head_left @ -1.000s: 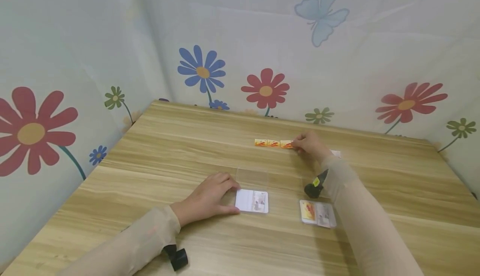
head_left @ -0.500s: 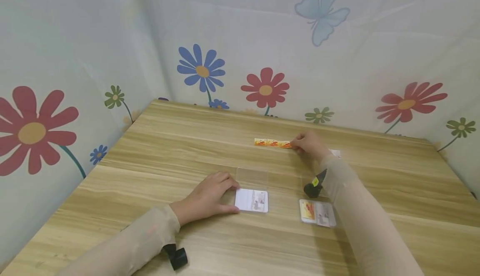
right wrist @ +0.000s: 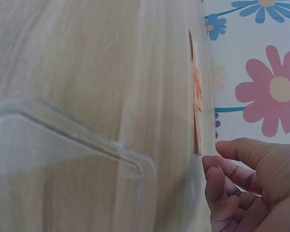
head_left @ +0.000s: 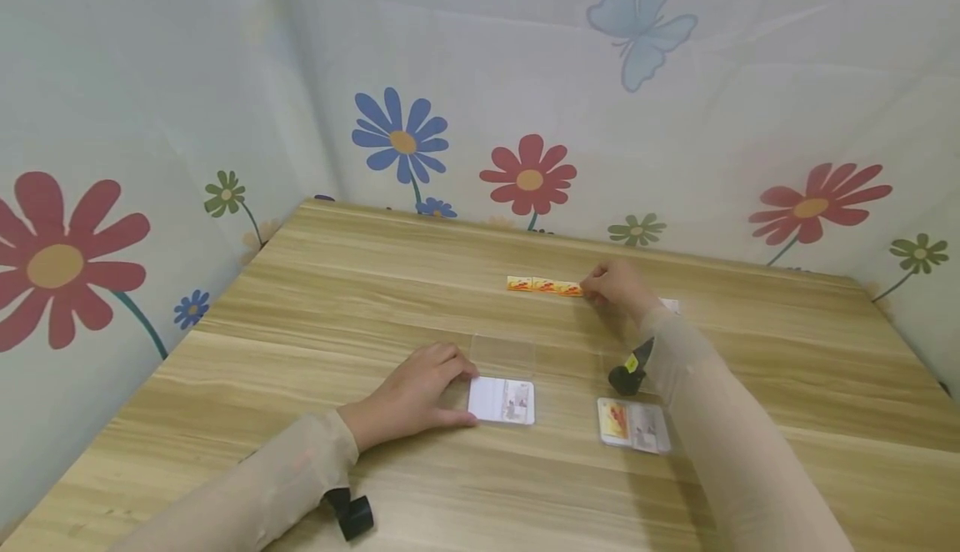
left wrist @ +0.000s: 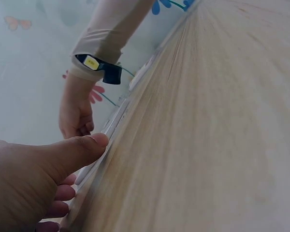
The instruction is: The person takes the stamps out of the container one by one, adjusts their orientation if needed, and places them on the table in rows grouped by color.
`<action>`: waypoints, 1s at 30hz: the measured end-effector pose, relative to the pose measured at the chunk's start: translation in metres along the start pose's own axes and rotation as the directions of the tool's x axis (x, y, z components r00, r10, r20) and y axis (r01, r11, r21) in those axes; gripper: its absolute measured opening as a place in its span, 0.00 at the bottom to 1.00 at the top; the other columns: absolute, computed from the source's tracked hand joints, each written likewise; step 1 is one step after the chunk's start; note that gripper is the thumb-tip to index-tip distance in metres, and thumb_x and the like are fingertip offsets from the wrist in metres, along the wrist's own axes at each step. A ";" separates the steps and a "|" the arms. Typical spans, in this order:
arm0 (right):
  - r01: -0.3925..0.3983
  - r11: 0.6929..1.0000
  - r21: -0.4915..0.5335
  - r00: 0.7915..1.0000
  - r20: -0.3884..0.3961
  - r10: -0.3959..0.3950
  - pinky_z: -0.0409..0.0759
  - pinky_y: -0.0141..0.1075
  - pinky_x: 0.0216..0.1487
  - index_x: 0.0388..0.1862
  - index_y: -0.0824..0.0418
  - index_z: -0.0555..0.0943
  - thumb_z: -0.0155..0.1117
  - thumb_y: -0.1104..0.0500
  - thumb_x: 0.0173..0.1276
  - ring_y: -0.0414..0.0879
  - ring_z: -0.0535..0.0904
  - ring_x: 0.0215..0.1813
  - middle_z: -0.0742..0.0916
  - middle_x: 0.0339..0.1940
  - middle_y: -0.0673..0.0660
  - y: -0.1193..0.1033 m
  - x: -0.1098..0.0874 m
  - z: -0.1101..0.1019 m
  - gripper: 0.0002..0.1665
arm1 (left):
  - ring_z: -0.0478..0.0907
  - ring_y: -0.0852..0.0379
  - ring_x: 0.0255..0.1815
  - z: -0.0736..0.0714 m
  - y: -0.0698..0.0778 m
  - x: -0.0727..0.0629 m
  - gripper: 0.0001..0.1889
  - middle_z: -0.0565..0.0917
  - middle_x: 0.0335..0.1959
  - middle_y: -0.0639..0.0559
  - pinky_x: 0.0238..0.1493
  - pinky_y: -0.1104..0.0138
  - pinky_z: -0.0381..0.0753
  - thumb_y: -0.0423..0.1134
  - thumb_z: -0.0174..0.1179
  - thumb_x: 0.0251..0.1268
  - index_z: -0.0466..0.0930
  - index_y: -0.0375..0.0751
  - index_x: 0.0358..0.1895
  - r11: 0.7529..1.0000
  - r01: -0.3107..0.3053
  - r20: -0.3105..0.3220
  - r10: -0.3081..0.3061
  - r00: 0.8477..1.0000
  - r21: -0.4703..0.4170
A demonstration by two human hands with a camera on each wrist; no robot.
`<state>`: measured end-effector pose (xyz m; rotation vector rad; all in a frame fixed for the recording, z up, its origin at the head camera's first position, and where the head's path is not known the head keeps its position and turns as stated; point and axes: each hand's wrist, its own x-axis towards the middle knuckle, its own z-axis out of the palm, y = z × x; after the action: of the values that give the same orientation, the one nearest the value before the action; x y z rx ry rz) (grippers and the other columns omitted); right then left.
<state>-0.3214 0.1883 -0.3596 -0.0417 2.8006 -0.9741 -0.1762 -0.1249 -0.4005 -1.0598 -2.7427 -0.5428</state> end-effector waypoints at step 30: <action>0.124 0.989 -0.077 0.992 0.004 -0.124 0.77 0.30 0.30 0.46 0.66 0.79 0.60 0.57 0.69 0.46 0.82 0.33 0.86 0.43 0.64 -0.015 -0.026 -0.029 0.14 | 0.75 0.55 0.50 0.001 0.000 0.000 0.27 0.80 0.45 0.54 0.56 0.59 0.75 0.57 0.71 0.47 0.79 0.45 0.48 1.000 0.009 -0.001 -0.009 1.000 0.002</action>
<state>-0.3016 0.1966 -0.3236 -0.2281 2.8645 -0.8903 -0.1762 -0.1240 -0.4015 -1.0472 -2.7475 -0.5412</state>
